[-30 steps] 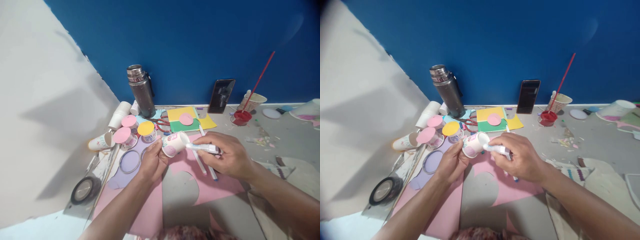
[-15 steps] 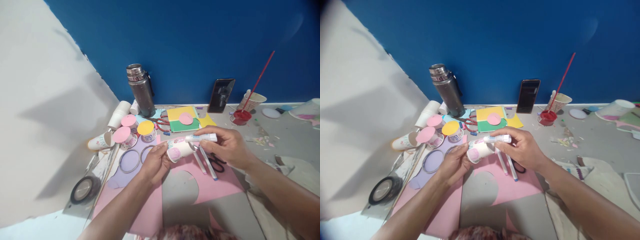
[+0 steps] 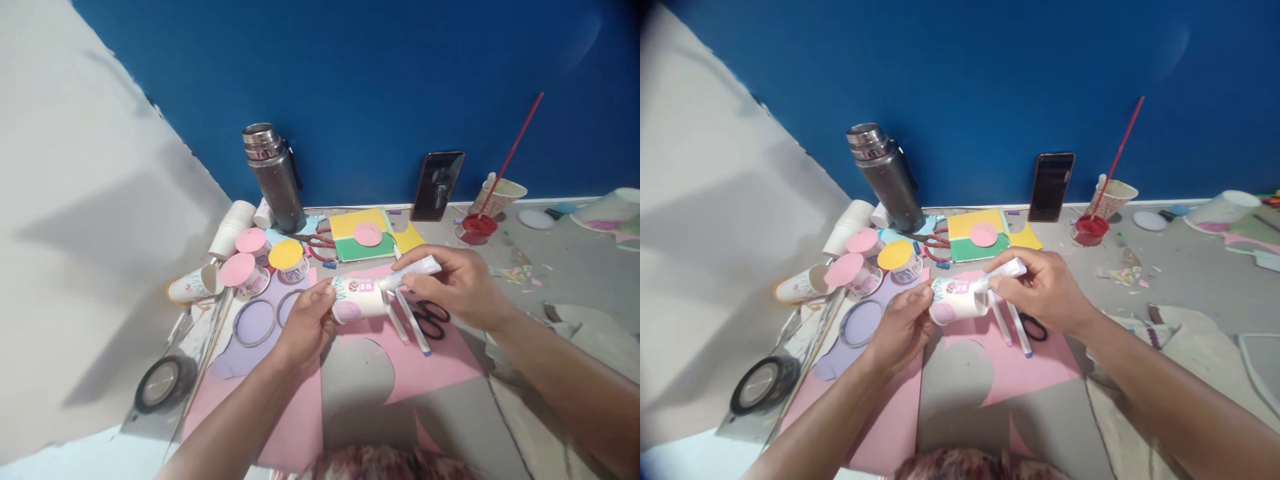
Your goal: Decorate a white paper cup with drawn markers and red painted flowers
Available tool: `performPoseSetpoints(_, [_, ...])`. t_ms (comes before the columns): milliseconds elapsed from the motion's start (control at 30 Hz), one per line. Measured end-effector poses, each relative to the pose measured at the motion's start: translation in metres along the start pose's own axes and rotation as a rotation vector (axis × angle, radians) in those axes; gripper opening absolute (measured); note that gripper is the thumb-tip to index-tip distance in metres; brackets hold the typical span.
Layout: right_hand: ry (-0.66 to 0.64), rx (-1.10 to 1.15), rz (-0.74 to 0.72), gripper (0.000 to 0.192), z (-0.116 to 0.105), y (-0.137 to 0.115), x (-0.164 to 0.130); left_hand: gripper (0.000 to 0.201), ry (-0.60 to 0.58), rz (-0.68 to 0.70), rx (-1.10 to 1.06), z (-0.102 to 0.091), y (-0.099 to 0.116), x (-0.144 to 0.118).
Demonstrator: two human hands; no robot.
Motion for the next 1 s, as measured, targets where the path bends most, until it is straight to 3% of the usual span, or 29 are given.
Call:
performPoseSetpoints(300, [0.016,-0.054,0.006,0.016,-0.003,-0.005,0.001,0.050,-0.061,0.111,0.371,0.007,0.013,-0.008])
performPoseSetpoints(467, [0.059,-0.091,0.068,0.019,-0.009,0.007,0.002,0.052,-0.109,0.155,0.410,0.015,0.016,-0.012])
performPoseSetpoints(700, [0.103,-0.037,0.136,0.024,-0.019,0.020,0.009,0.048,-0.101,0.108,0.148,0.011,0.008,-0.008])
performPoseSetpoints(867, [0.094,0.173,0.184,0.030,-0.011,0.040,0.011,0.043,0.010,0.102,-0.180,0.006,0.007,-0.001])
performPoseSetpoints(1000, [0.121,0.286,0.211,0.030,-0.004,0.050,0.010,0.042,0.094,0.102,-0.292,0.000,0.006,0.001])
Point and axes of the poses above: each hand's wrist, its own x-axis towards the middle knuckle, its own z-axis out of the palm, y = z × x, the point moved 10 cm from there along x, towards the middle knuckle, and after that the axes turned 7 degrees about -y, right-handed, at the moved point
